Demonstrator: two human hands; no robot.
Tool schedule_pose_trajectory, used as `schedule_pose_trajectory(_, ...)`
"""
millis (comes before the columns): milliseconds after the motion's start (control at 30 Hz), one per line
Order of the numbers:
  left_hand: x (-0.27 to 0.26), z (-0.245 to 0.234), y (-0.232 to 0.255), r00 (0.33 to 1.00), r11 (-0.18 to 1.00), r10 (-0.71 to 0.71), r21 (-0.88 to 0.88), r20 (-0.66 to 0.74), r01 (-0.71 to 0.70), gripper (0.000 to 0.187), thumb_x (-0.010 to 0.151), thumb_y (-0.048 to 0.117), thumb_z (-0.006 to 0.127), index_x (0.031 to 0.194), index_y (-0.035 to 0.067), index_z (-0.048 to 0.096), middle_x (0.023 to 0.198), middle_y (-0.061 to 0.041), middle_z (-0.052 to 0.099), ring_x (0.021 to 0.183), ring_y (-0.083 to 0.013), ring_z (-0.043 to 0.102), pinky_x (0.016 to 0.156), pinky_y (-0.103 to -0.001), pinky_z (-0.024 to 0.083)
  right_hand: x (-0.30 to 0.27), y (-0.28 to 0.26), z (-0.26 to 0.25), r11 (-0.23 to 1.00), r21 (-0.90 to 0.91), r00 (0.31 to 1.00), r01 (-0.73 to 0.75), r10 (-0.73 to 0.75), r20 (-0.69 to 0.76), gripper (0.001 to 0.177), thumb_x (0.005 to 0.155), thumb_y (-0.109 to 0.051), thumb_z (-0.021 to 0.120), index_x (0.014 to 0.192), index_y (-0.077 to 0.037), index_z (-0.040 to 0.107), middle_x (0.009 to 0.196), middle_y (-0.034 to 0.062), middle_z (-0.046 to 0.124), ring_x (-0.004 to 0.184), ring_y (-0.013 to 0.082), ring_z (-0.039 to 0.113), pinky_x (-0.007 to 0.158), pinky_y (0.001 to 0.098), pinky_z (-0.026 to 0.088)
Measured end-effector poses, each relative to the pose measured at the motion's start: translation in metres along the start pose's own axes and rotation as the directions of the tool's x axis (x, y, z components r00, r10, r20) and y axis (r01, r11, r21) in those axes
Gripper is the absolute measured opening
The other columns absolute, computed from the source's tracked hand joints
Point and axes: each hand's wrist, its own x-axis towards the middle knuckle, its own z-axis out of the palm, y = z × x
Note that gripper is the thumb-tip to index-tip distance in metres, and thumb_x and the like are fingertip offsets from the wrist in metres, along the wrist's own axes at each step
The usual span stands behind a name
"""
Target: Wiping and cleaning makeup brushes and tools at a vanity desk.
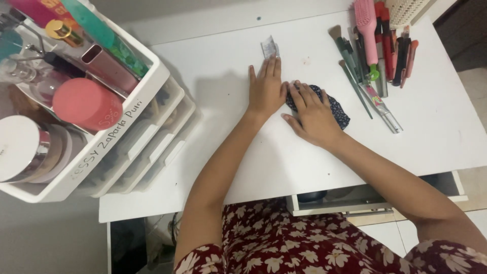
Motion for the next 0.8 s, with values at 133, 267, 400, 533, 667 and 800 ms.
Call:
schedule_pose_trajectory(133, 0.008, -0.008, 0.005, 1.0, 0.999, -0.008, -0.036, -0.002, 0.008, 0.054, 0.088, 0.019, 0.073, 0.134, -0.001, 0.053, 0.138, -0.018, 0.056, 0.132, -0.0336, 0.05, 0.118, -0.062, 0.028, 0.019, 0.017, 0.01, 0.988, 0.131, 0.997, -0.079, 0.08, -0.01, 0.086, 0.099, -0.037, 0.059, 0.158, 0.012, 0.022, 0.147, 0.0322, 0.046, 0.135, 0.0452, 0.046, 0.114, 0.0656, 0.03)
schedule_pose_trajectory(267, 0.012, -0.007, 0.001, 0.987, 0.999, -0.008, -0.045, -0.163, 0.0, 0.045, 0.083, 0.016, 0.076, 0.123, 0.0, 0.063, 0.115, -0.014, 0.062, 0.114, -0.0334, 0.056, 0.112, -0.056, 0.036, 0.047, 0.023, 0.01, 0.995, 0.057, 0.99, -0.085, 0.091, -0.104, 0.081, 0.097, -0.031, 0.064, 0.157, 0.011, 0.027, 0.132, 0.0293, 0.057, 0.117, 0.0409, 0.056, 0.1, 0.0596, 0.039)
schedule_pose_trajectory(400, 0.014, -0.012, 0.0, 0.966, 0.999, -0.012, -0.04, -0.257, 0.001, 0.026, 0.082, 0.014, 0.075, 0.105, 0.003, 0.069, 0.105, -0.013, 0.062, 0.106, -0.0327, 0.057, 0.102, -0.052, 0.042, 0.065, 0.027, 0.016, 1.0, 0.01, 0.972, 0.029, -0.026, -0.233, 0.048, 0.099, -0.02, 0.064, 0.144, -0.004, 0.057, 0.136, 0.0147, 0.063, 0.11, 0.0335, 0.06, 0.088, 0.0478, 0.046)
schedule_pose_trajectory(533, 0.01, -0.007, -0.005, 0.959, 0.999, 0.025, -0.023, -0.283, -0.032, 0.018, 0.086, 0.007, 0.069, 0.104, 0.004, 0.068, 0.104, -0.011, 0.063, 0.103, -0.0309, 0.059, 0.094, -0.048, 0.044, 0.07, 0.026, 0.016, 0.998, 0.017, 0.964, 0.064, -0.058, -0.26, 0.04, 0.094, -0.01, 0.064, 0.133, -0.005, 0.066, 0.136, 0.0106, 0.064, 0.11, 0.0311, 0.061, 0.087, 0.0443, 0.048)
schedule_pose_trajectory(667, 0.007, -0.007, -0.012, 0.971, 1.0, 0.008, -0.009, -0.24, -0.011, 0.004, 0.094, 0.006, 0.061, 0.097, 0.006, 0.064, 0.096, -0.009, 0.066, 0.098, -0.0284, 0.063, 0.093, -0.044, 0.046, 0.072, 0.024, 0.011, 0.994, 0.031, 0.96, 0.102, -0.09, -0.266, 0.035, 0.088, -0.016, 0.073, 0.121, -0.005, 0.069, 0.132, 0.0109, 0.067, 0.106, 0.031, 0.062, 0.085, 0.0433, 0.05)
schedule_pose_trajectory(800, -0.001, -0.027, -0.011, 0.982, 0.985, -0.114, -0.146, -0.152, 0.092, 0.014, 0.102, 0.018, 0.058, 0.095, 0.007, 0.063, 0.083, -0.01, 0.069, 0.085, -0.0288, 0.065, 0.089, -0.045, 0.047, 0.07, 0.028, 0.016, 0.987, 0.135, 0.962, 0.086, -0.047, -0.268, 0.028, 0.091, -0.025, 0.083, 0.103, -0.002, 0.073, 0.099, 0.0128, 0.073, 0.089, 0.0332, 0.066, 0.077, 0.0449, 0.053)
